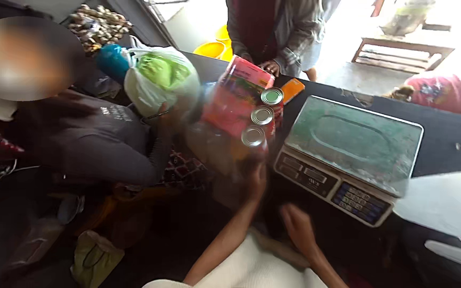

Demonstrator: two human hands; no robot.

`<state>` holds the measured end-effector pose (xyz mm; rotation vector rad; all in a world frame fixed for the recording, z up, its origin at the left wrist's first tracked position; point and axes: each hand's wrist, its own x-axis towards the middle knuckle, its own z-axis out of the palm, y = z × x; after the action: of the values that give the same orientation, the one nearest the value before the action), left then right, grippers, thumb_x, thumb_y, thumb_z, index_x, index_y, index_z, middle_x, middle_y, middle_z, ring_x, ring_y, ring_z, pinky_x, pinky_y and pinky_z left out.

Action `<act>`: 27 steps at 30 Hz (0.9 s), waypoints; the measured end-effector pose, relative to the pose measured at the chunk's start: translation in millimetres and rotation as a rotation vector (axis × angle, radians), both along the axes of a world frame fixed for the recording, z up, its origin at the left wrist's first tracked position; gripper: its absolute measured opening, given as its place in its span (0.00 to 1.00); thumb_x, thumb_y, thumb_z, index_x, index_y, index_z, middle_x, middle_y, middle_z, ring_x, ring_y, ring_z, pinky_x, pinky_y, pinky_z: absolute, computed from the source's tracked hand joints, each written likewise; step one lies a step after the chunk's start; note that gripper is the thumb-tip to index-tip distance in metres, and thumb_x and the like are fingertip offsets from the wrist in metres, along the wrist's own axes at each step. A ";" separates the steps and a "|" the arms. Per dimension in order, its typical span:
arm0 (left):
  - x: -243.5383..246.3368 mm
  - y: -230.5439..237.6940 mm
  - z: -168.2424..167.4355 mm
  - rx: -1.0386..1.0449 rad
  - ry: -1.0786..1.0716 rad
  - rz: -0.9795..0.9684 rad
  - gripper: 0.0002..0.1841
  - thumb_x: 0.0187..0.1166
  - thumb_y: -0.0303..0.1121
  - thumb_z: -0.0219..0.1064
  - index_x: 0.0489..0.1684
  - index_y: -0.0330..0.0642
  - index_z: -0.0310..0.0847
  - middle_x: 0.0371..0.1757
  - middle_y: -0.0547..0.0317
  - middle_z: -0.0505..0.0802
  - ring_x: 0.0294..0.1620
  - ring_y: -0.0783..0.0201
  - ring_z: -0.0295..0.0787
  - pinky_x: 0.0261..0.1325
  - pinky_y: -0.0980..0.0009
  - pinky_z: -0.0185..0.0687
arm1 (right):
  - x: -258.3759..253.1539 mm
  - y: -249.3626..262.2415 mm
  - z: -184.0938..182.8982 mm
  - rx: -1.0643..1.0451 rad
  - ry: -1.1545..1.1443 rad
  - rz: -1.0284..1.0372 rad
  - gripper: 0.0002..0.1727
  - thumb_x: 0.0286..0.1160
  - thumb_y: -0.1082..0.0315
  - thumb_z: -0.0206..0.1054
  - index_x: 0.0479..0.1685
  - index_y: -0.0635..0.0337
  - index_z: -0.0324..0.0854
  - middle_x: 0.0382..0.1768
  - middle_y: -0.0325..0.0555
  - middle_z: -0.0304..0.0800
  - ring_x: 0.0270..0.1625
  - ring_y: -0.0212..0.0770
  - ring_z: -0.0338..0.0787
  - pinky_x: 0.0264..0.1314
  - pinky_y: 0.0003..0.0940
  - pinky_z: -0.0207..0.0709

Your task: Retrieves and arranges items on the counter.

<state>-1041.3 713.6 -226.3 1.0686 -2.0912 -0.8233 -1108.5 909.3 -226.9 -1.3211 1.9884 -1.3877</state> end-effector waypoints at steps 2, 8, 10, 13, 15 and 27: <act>2.4 1.1 2.6 0.044 0.031 -0.018 0.16 0.88 0.33 0.58 0.62 0.39 0.89 0.58 0.52 0.95 0.62 0.62 0.91 0.72 0.61 0.83 | 1.1 2.0 0.7 -0.026 -0.005 -0.028 0.16 0.84 0.62 0.58 0.39 0.60 0.90 0.31 0.38 0.92 0.35 0.28 0.90 0.42 0.26 0.88; 14.2 1.3 20.3 0.006 -0.020 -0.246 0.18 0.88 0.40 0.60 0.62 0.40 0.88 0.63 0.54 0.93 0.68 0.62 0.88 0.75 0.62 0.81 | 5.4 -6.4 -0.8 -0.006 -0.013 -0.003 0.16 0.84 0.63 0.57 0.44 0.62 0.90 0.32 0.38 0.93 0.34 0.26 0.91 0.41 0.24 0.88; 19.9 -1.4 19.6 0.034 0.037 -0.302 0.18 0.88 0.40 0.60 0.62 0.39 0.88 0.64 0.52 0.92 0.69 0.61 0.87 0.77 0.62 0.79 | 8.6 -16.9 8.3 0.014 -0.038 0.028 0.16 0.84 0.65 0.57 0.50 0.63 0.88 0.34 0.39 0.93 0.34 0.28 0.91 0.41 0.27 0.89; 36.5 -9.5 26.9 0.156 0.103 -0.339 0.19 0.88 0.38 0.60 0.65 0.34 0.85 0.67 0.46 0.89 0.73 0.56 0.84 0.80 0.60 0.75 | 11.7 -48.7 26.9 0.003 -0.084 0.032 0.17 0.83 0.67 0.58 0.63 0.66 0.83 0.45 0.43 0.93 0.43 0.31 0.92 0.48 0.30 0.90; 55.2 -15.4 30.3 0.228 0.089 -0.332 0.19 0.88 0.38 0.60 0.67 0.36 0.84 0.69 0.47 0.88 0.74 0.57 0.82 0.81 0.61 0.74 | 17.3 -73.2 43.5 -0.007 -0.162 -0.023 0.22 0.83 0.67 0.58 0.72 0.68 0.75 0.57 0.48 0.89 0.53 0.36 0.91 0.54 0.34 0.90; 85.6 -69.8 7.3 -0.099 -0.071 -0.506 0.16 0.88 0.45 0.58 0.58 0.49 0.90 0.61 0.58 0.93 0.70 0.60 0.85 0.78 0.59 0.75 | 15.3 -203.6 71.4 -0.252 -0.581 -0.483 0.44 0.90 0.35 0.29 0.97 0.54 0.35 0.93 0.47 0.51 0.92 0.36 0.58 0.93 0.39 0.56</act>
<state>-955.7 643.8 -219.0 0.5219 -2.4773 -0.9114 -1093.2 705.6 -155.5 -0.4198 1.8114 -2.0096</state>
